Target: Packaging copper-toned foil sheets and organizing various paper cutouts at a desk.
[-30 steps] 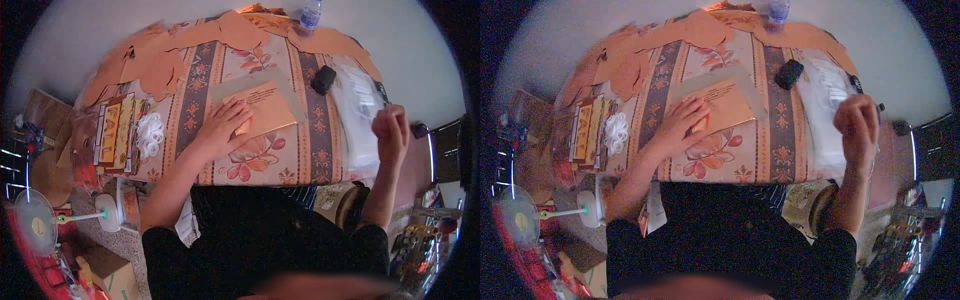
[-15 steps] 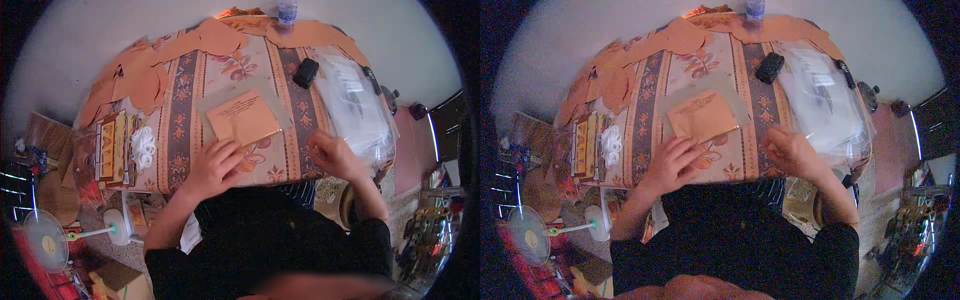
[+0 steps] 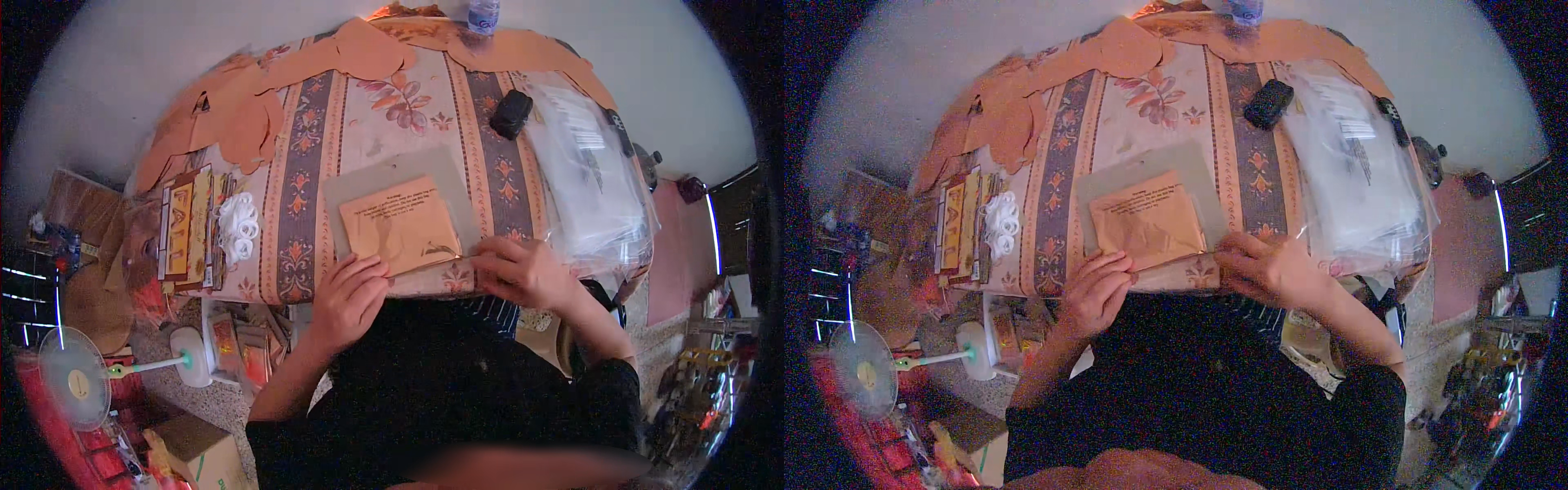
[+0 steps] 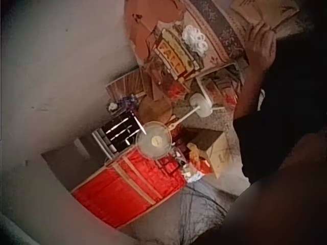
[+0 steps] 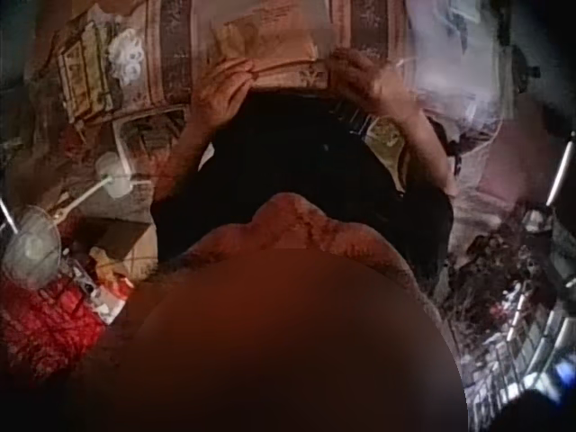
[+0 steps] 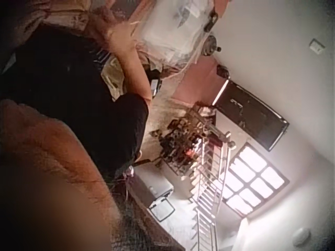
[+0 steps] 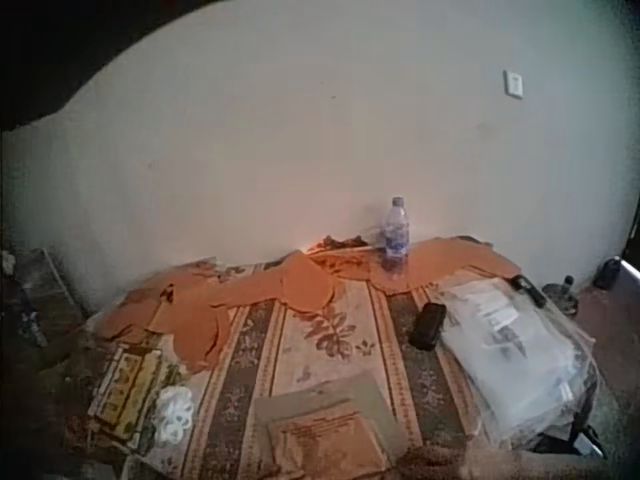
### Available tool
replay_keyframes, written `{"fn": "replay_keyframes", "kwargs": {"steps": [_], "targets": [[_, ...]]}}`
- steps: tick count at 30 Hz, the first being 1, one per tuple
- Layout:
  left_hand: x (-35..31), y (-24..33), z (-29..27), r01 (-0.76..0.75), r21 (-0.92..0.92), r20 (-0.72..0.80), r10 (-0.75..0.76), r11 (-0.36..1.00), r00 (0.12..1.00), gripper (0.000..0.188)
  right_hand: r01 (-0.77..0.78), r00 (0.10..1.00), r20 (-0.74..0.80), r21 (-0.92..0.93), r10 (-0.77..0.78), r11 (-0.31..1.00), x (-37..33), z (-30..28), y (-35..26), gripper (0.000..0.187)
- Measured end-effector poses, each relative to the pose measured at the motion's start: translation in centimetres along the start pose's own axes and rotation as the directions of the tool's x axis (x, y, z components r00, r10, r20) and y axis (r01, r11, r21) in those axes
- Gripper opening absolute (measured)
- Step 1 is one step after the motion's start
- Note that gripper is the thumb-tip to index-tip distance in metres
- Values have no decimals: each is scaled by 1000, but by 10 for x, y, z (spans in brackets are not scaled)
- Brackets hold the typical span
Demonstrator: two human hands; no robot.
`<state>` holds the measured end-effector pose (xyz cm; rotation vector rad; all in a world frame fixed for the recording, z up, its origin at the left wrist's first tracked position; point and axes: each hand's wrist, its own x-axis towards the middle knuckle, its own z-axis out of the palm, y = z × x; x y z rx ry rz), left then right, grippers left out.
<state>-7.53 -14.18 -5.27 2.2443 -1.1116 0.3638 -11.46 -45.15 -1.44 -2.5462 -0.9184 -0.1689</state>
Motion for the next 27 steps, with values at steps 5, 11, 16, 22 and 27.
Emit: {"fn": "replay_keyframes", "kwargs": {"steps": [5,11,16,22,27], "targets": [[1,3,3,35,-39,-45,-37,999,998,12,-34,999,-15,25,34,999,2,9,6,18],[4,3,-3,148,-96,-69,-155,984,985,14,-133,983,-98,205,155,970,17,8,15,10],[12,2,-2,227,-20,-87,-227,974,970,14,-360,923,1,363,385,860,33,5,10,10],[20,8,-1,275,44,-83,-271,960,959,15,-300,952,9,205,305,932,42,19,19,16],[11,7,-4,349,187,-94,-337,918,937,15,-298,953,-42,68,301,952,44,24,12,15]]}}
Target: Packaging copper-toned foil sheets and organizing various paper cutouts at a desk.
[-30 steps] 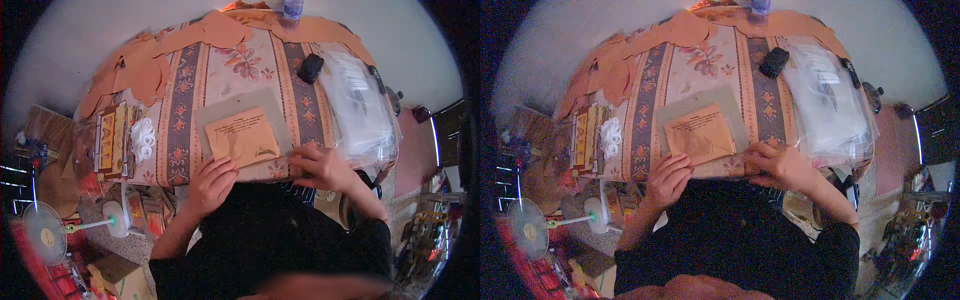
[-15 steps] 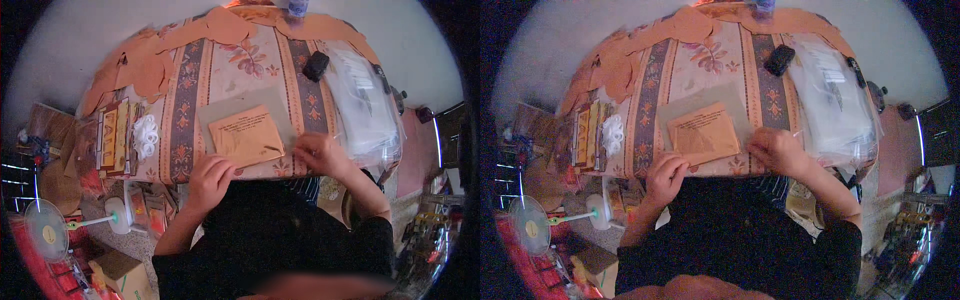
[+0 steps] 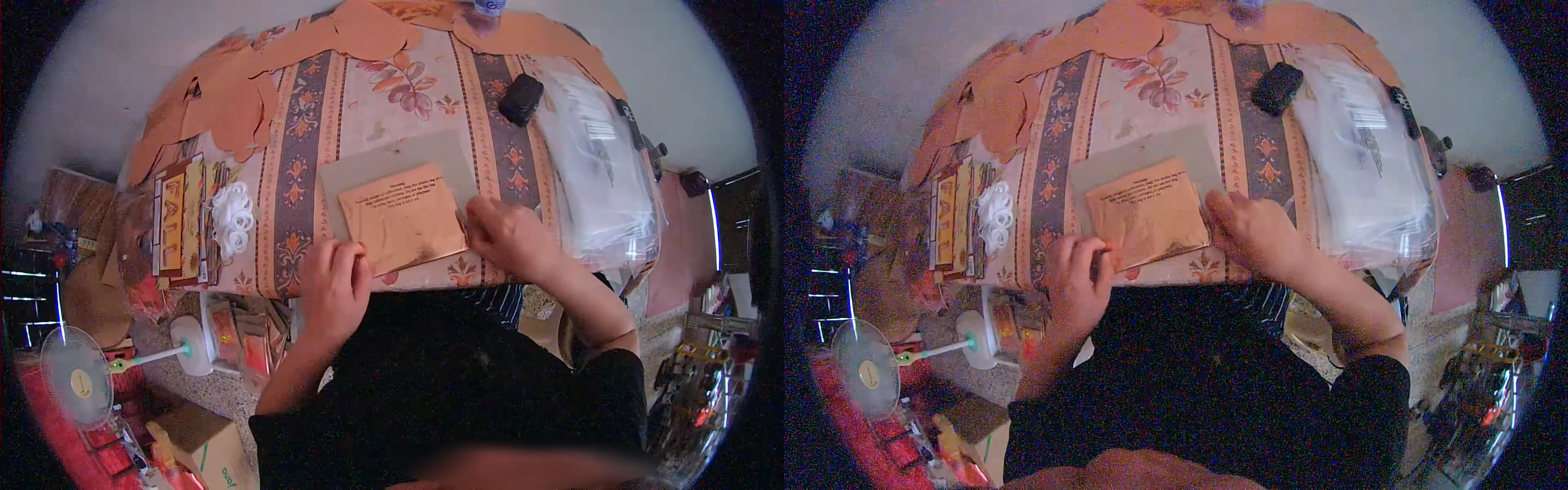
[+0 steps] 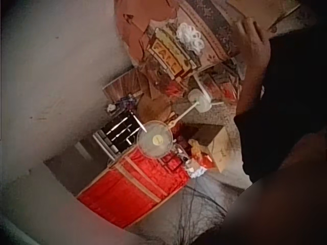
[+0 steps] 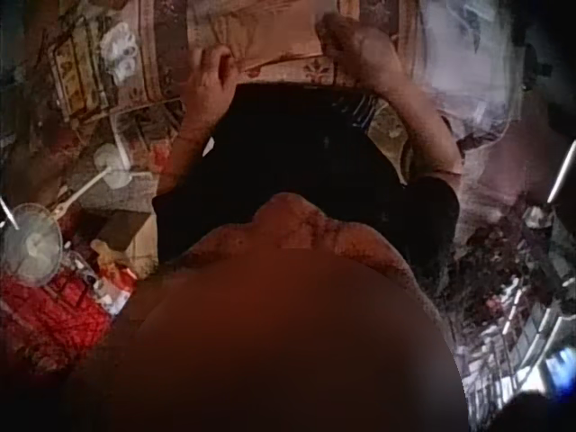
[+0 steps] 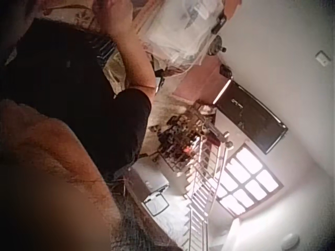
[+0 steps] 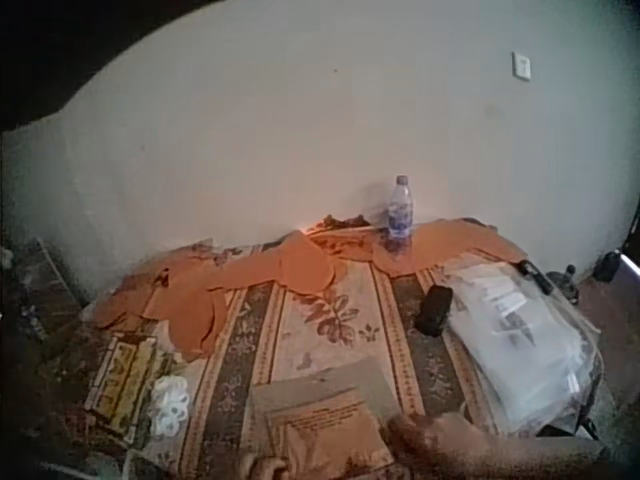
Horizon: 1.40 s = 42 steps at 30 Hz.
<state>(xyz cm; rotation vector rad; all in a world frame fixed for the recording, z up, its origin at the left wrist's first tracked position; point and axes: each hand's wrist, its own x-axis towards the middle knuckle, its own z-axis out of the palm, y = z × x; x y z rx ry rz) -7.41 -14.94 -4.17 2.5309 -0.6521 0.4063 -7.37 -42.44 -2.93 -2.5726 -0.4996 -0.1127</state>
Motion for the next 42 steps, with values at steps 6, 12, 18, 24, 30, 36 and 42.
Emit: {"fn": "replay_keyframes", "kwargs": {"steps": [6,12,18,24,30,36,42], "targets": [[-16,-9,-7,95,153,-21,-93,984,995,21,22,999,-24,-158,-26,987,-7,3,3,18],[-34,4,-12,259,197,127,-286,946,950,32,70,997,20,-176,-68,982,-8,2,4,17],[-44,5,-17,360,-297,171,-322,884,931,43,67,996,-42,-111,-72,992,-7,0,9,32],[-34,-30,3,3,-280,-200,-62,960,978,48,-135,987,10,570,158,810,6,3,18,53],[5,-53,8,125,-334,-97,-166,934,981,74,-56,980,-59,834,191,549,35,-3,36,39],[63,-49,-3,121,-729,-69,-249,673,966,42,98,931,-271,831,244,548,67,-4,30,19],[118,-69,-10,67,-789,-123,-264,610,957,17,60,959,-221,774,180,630,78,9,34,28]]}}
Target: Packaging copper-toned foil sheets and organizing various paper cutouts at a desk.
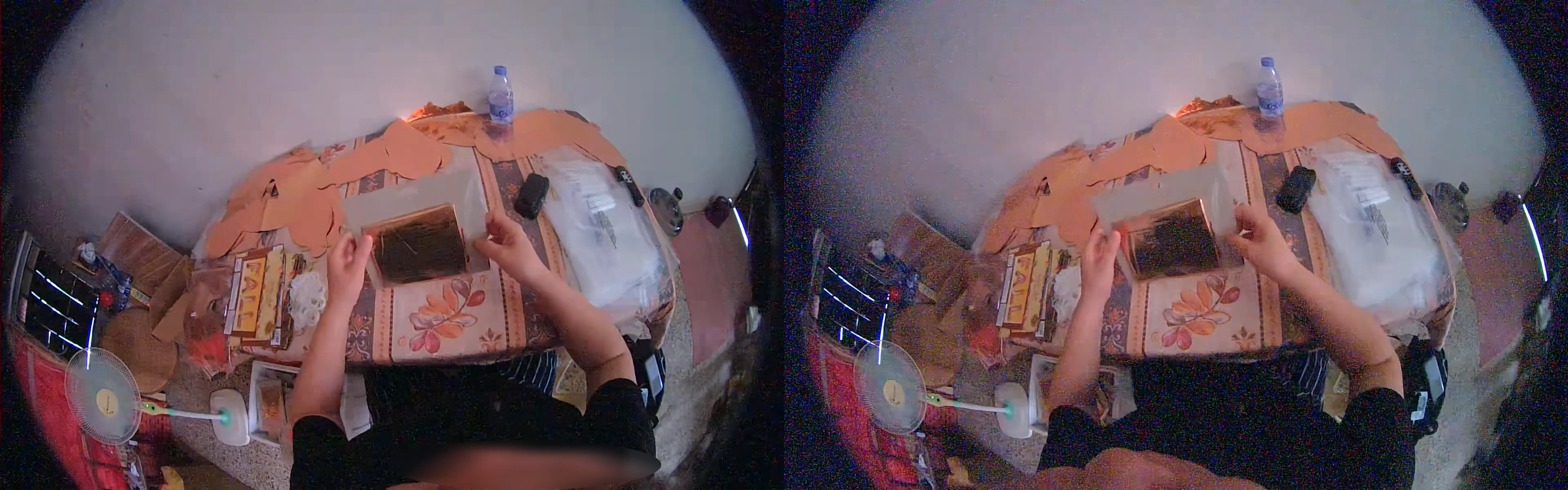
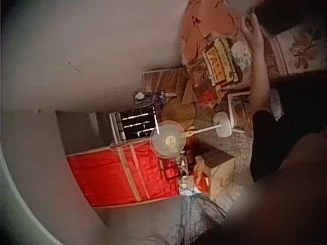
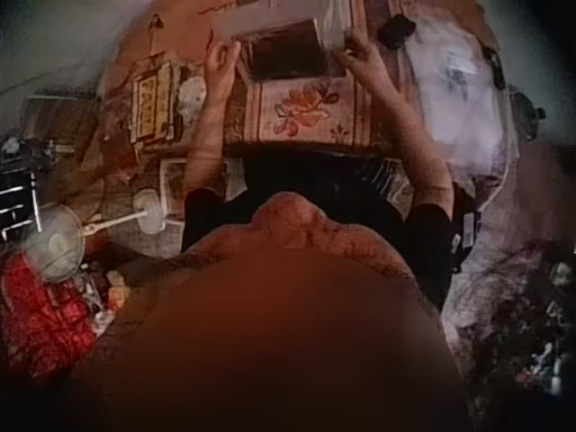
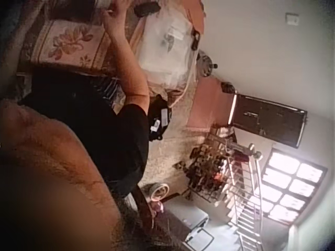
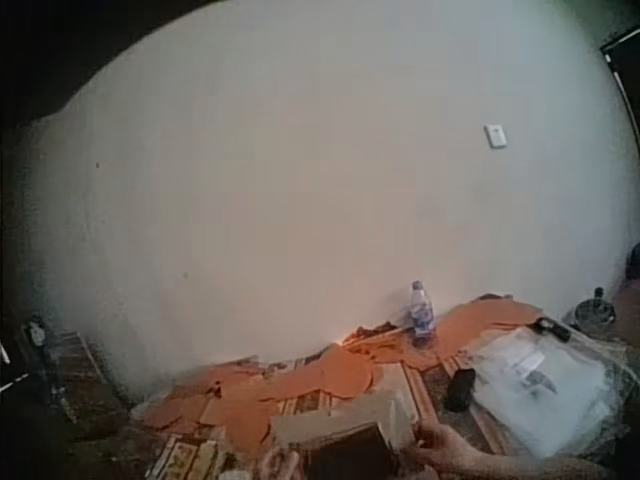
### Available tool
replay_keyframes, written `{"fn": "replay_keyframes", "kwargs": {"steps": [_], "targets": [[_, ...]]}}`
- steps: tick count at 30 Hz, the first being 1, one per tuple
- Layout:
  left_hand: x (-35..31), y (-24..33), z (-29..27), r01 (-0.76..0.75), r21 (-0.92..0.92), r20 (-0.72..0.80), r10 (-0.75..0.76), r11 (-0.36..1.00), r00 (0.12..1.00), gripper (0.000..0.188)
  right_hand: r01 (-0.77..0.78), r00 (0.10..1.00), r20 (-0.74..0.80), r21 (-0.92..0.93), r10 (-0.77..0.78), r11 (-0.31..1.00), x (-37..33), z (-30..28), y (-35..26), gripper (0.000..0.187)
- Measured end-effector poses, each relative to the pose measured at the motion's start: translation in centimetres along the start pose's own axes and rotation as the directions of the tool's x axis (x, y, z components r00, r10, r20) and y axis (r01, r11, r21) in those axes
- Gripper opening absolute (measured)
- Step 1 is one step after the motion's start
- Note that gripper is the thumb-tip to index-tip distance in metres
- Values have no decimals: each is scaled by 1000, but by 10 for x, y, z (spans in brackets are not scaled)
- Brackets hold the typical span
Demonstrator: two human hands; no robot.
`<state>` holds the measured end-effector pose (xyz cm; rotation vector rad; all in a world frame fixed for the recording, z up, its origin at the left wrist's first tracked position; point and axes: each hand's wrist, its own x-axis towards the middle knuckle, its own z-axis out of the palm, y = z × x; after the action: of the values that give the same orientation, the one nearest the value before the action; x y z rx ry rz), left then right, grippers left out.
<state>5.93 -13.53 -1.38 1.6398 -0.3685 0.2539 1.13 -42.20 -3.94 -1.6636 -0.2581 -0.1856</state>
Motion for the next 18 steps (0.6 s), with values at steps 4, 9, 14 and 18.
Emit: {"fn": "replay_keyframes", "kwargs": {"steps": [4,9,14,18], "targets": [[17,-21,10,92,-244,-136,-128,965,982,18,24,1000,-11,87,-23,996,2,8,1,24],[13,-28,10,-82,-69,-133,72,994,988,16,-104,994,43,-11,104,995,0,4,15,19],[7,-37,7,-44,-206,-130,17,977,991,16,-88,992,79,-135,99,987,-2,3,32,12],[5,-22,4,42,-193,-145,-71,980,987,20,-76,994,69,-47,79,996,-5,8,16,11]]}}
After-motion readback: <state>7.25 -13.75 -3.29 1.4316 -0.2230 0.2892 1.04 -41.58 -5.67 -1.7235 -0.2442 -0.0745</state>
